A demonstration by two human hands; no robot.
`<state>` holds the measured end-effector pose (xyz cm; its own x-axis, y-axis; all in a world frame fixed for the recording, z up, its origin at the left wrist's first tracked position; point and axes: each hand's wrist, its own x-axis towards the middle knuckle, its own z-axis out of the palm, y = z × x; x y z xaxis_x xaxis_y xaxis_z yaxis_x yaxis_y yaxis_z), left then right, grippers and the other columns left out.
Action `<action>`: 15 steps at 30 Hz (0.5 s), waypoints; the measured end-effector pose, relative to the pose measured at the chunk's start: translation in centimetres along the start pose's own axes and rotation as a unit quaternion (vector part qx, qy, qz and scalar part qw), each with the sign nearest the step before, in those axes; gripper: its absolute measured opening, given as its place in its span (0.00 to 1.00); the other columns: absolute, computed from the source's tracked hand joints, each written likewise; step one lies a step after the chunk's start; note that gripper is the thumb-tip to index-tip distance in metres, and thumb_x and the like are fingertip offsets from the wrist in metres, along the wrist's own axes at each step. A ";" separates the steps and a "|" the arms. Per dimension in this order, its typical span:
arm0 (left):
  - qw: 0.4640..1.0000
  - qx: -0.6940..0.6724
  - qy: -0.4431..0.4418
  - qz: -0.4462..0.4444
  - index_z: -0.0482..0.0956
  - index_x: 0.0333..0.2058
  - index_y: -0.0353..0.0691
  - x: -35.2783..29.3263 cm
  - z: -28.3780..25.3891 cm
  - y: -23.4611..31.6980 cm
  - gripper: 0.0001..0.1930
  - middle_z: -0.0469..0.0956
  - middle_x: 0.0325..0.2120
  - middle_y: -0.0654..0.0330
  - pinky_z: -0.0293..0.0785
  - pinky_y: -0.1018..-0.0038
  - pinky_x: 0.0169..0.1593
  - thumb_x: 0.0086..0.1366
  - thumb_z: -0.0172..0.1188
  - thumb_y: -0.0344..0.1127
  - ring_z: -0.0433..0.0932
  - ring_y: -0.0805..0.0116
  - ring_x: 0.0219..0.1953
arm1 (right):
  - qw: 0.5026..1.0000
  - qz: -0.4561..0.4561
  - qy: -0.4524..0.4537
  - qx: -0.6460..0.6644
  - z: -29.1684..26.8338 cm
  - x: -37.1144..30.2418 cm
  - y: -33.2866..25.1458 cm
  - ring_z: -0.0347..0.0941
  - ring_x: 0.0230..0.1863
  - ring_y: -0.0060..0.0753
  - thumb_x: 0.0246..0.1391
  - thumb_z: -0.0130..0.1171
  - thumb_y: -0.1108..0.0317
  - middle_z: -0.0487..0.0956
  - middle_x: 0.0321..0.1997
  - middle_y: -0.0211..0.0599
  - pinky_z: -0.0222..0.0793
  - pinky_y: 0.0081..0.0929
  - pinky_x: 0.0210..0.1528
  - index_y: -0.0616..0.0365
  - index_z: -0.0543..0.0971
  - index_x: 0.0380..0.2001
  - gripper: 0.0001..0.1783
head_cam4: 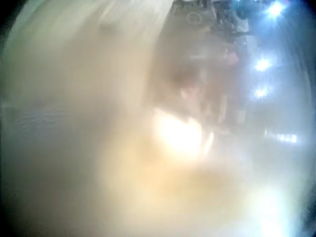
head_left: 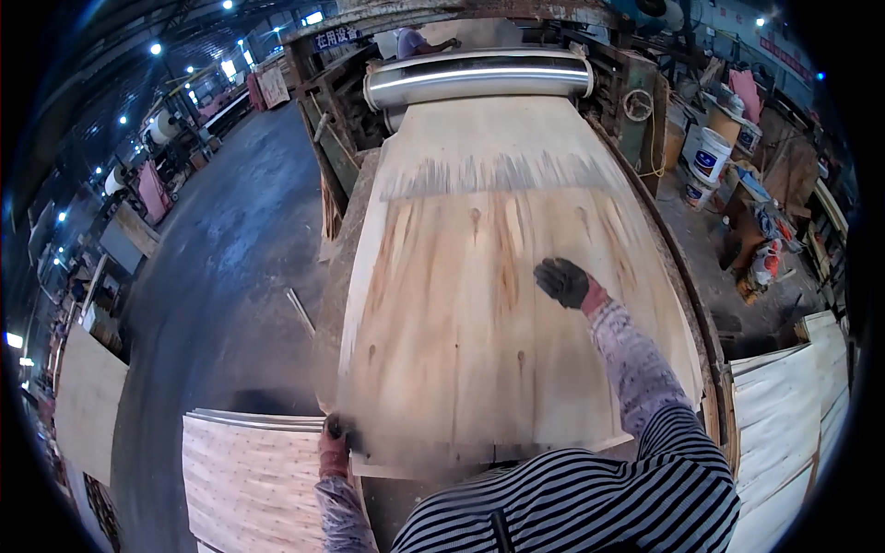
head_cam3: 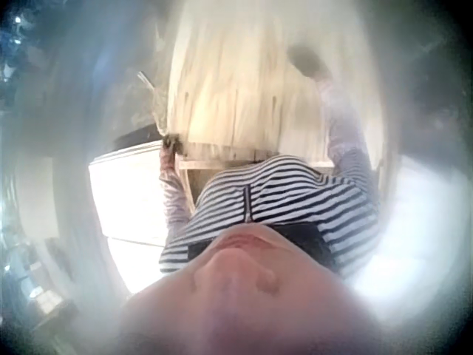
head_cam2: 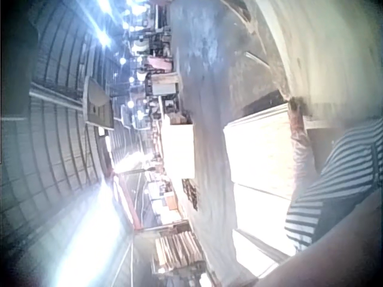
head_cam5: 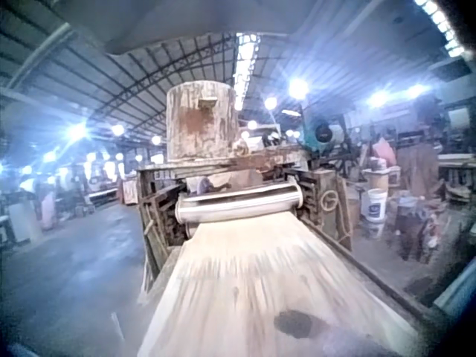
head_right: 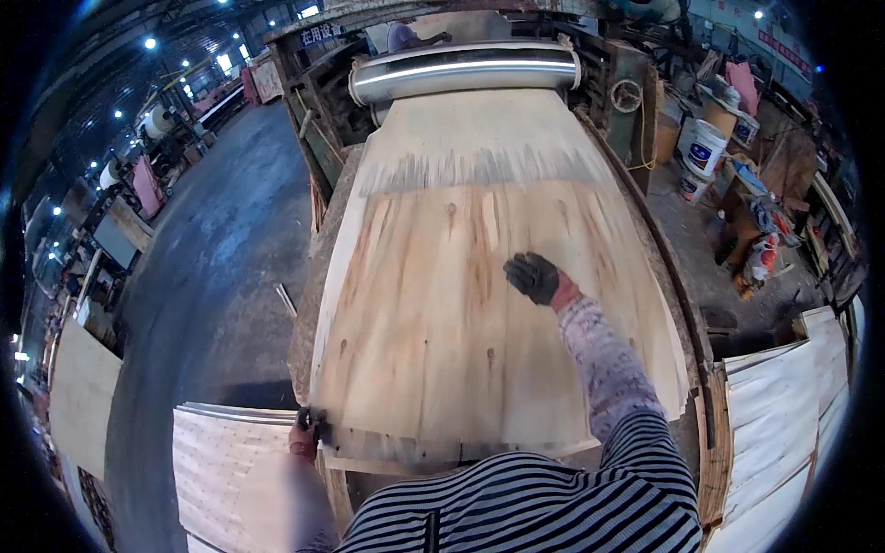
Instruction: The person picks up wood veneers from a stack, places them on a processing machine table, and uses a long pole to assist the machine in feeding or flattening the sheets.
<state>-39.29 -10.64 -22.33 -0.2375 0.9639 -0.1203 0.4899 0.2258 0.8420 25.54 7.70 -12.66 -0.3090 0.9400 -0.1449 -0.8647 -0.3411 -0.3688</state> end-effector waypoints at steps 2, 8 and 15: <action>0.910 0.386 0.069 0.133 0.57 0.55 0.40 -1.9 3.3 12.0 0.33 0.61 0.52 0.49 0.65 0.66 0.51 0.50 0.60 0.35 0.65 0.54 0.51 | 0.997 -0.035 0.031 -0.061 0.8 -8.2 0.1 0.65 0.53 0.39 0.55 0.44 0.64 0.71 0.48 0.43 0.60 0.36 0.56 0.59 0.70 0.45 0.16; 0.960 0.244 -0.045 0.134 0.61 0.53 0.42 1.5 4.3 10.6 0.36 0.72 0.41 0.49 0.69 0.65 0.45 0.46 0.62 0.48 0.71 0.54 0.44 | 0.989 0.041 0.063 -0.126 2.3 -19.7 7.7 0.69 0.40 0.30 0.54 0.48 0.60 0.74 0.42 0.35 0.66 0.26 0.38 0.58 0.68 0.48 0.20; 0.965 0.020 -0.196 0.176 0.72 0.43 0.38 6.4 1.8 12.0 0.19 0.77 0.29 0.58 0.72 0.72 0.35 0.52 0.59 0.35 0.76 0.67 0.32 | 0.955 0.189 0.104 -0.205 3.4 -27.7 14.4 0.72 0.37 0.30 0.55 0.43 0.52 0.74 0.43 0.41 0.68 0.28 0.37 0.61 0.65 0.51 0.27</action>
<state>-33.41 -1.53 -13.99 0.2804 0.9595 -0.0265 0.5159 -0.1273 0.8471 20.35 -23.22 -10.82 -0.4468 0.7408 -0.5016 -0.4661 -0.6713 -0.5762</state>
